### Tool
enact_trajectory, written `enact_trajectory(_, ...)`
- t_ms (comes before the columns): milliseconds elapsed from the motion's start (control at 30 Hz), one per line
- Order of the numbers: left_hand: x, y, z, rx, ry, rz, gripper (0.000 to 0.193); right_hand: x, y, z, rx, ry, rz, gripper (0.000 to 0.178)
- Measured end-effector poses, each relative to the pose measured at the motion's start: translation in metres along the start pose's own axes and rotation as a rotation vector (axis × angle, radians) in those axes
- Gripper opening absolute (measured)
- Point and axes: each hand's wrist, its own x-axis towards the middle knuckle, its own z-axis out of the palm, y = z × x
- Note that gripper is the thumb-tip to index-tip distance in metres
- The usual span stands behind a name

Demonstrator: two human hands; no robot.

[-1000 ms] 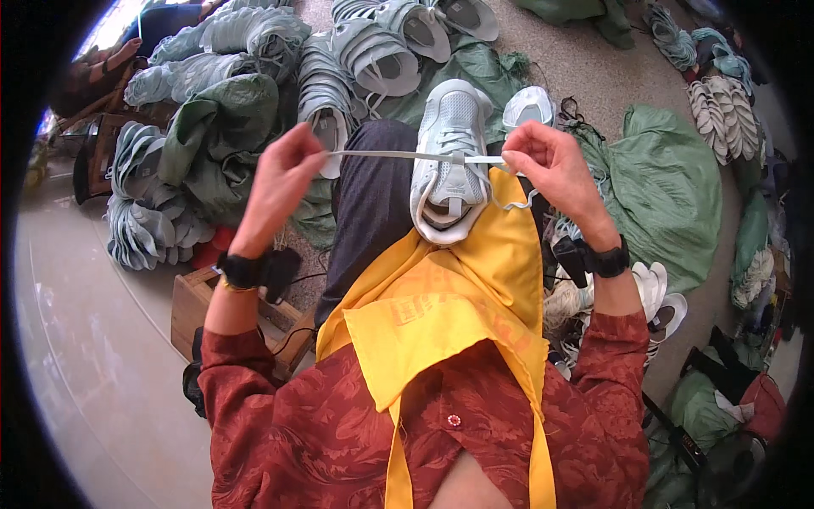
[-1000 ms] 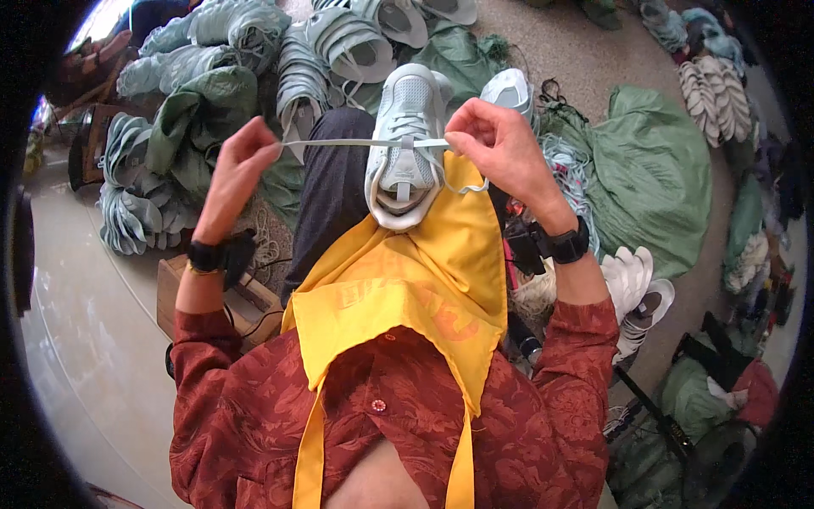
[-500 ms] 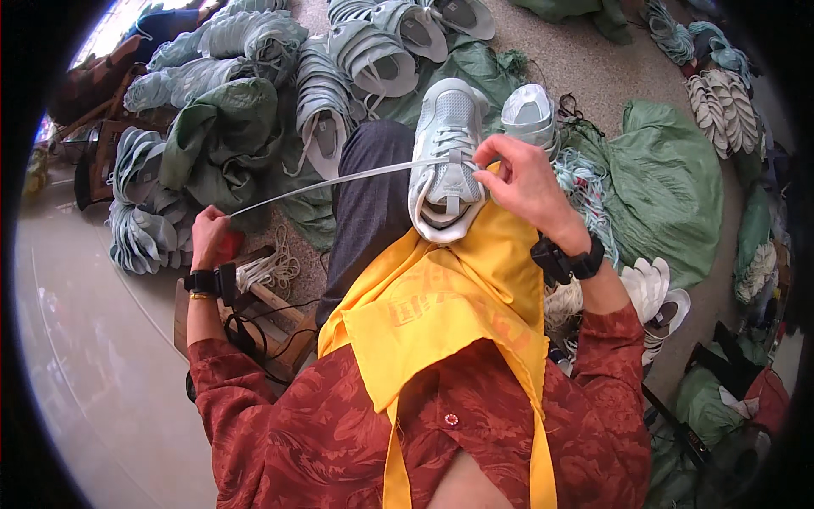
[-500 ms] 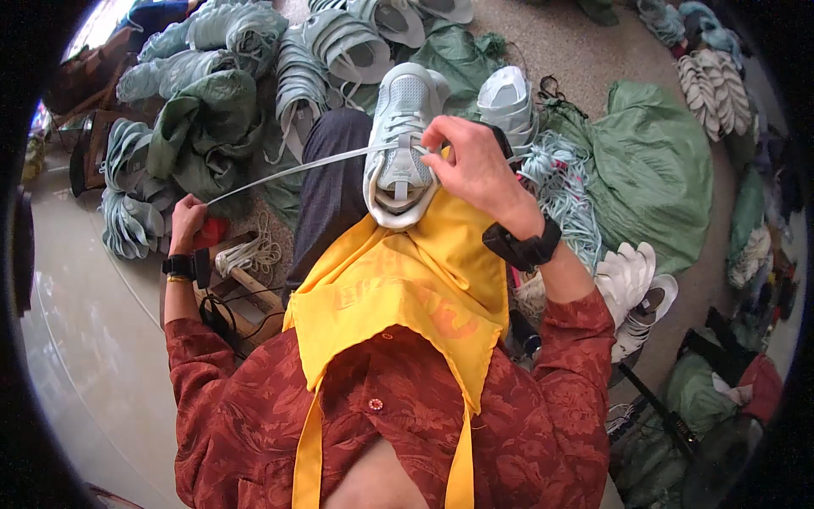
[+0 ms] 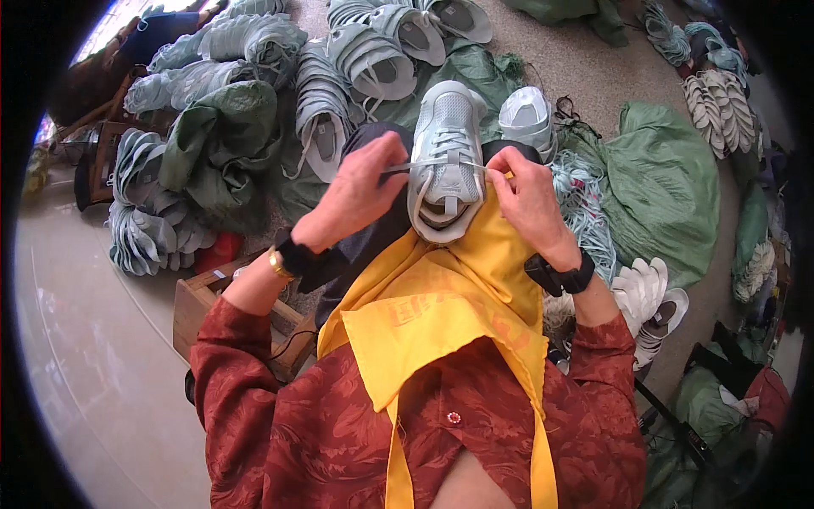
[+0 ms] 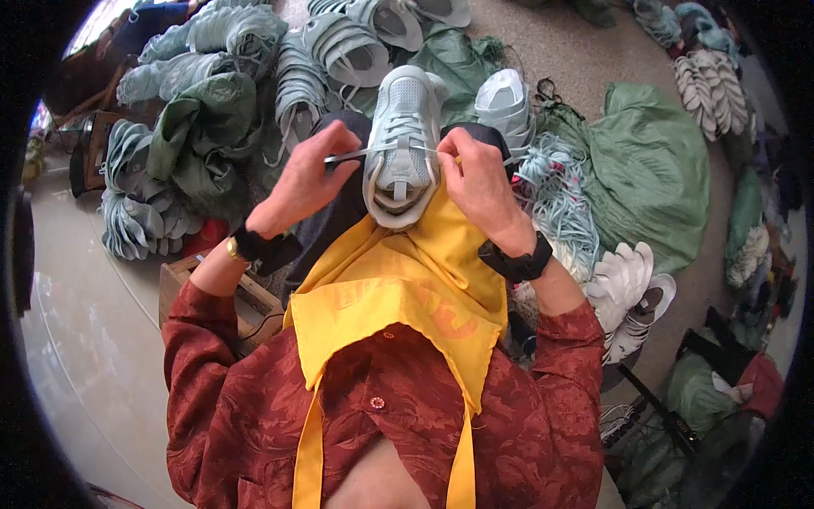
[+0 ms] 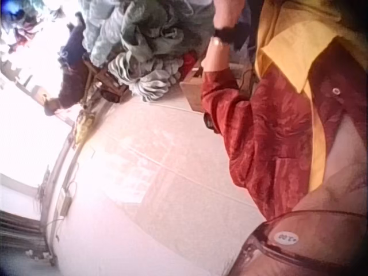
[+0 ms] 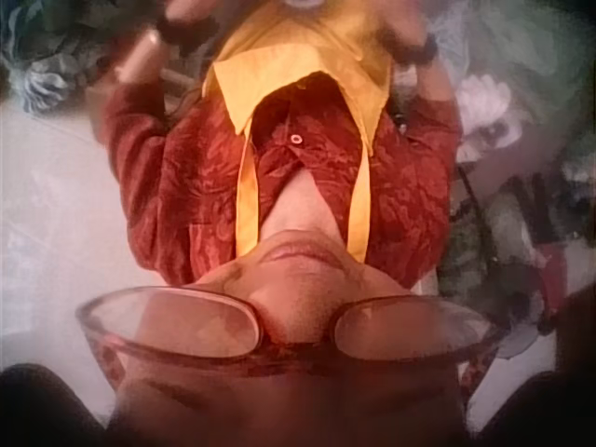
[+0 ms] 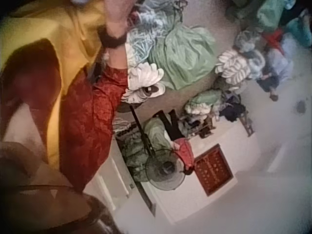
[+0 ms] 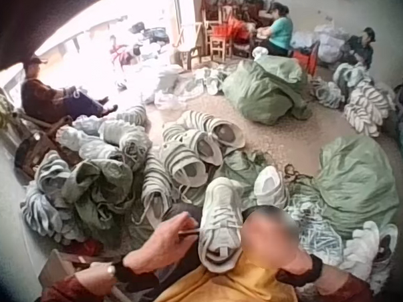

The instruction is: The person sits on the floor and threads a white shoelace through the eyelets of a light-colored sneaker. They pull the laces tight and tie a knot to secure them. The person then picks up a second shoe from a nearby pile.

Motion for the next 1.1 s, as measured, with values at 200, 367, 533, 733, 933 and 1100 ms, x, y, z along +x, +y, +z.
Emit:
enact_trajectory(200,0.003,-0.008,0.008,0.039,-0.051,0.051,0.011,-0.007,0.003,-0.006,0.024,-0.097,0.085,0.008)
enact_trajectory(367,0.002,0.004,-0.004,0.184,-0.008,0.119,0.011,-0.003,0.015,-0.020,-0.235,0.100,-0.118,0.006)
enact_trajectory(533,-0.009,-0.011,-0.003,0.272,-0.086,0.006,0.012,-0.011,0.013,-0.028,-0.227,0.077,-0.102,0.005)
enact_trajectory(733,-0.022,-0.013,-0.025,0.252,-0.082,-0.025,0.012,-0.031,0.031,-0.053,-0.173,0.109,0.031,0.007)
enact_trajectory(933,-0.051,-0.026,-0.055,0.300,-0.086,-0.117,0.012,-0.054,0.065,-0.086,-0.167,0.212,0.141,0.007)
enact_trajectory(1100,-0.079,-0.047,-0.092,0.530,-0.020,-0.098,0.015,-0.081,0.118,-0.126,-0.160,0.301,0.264,0.010)
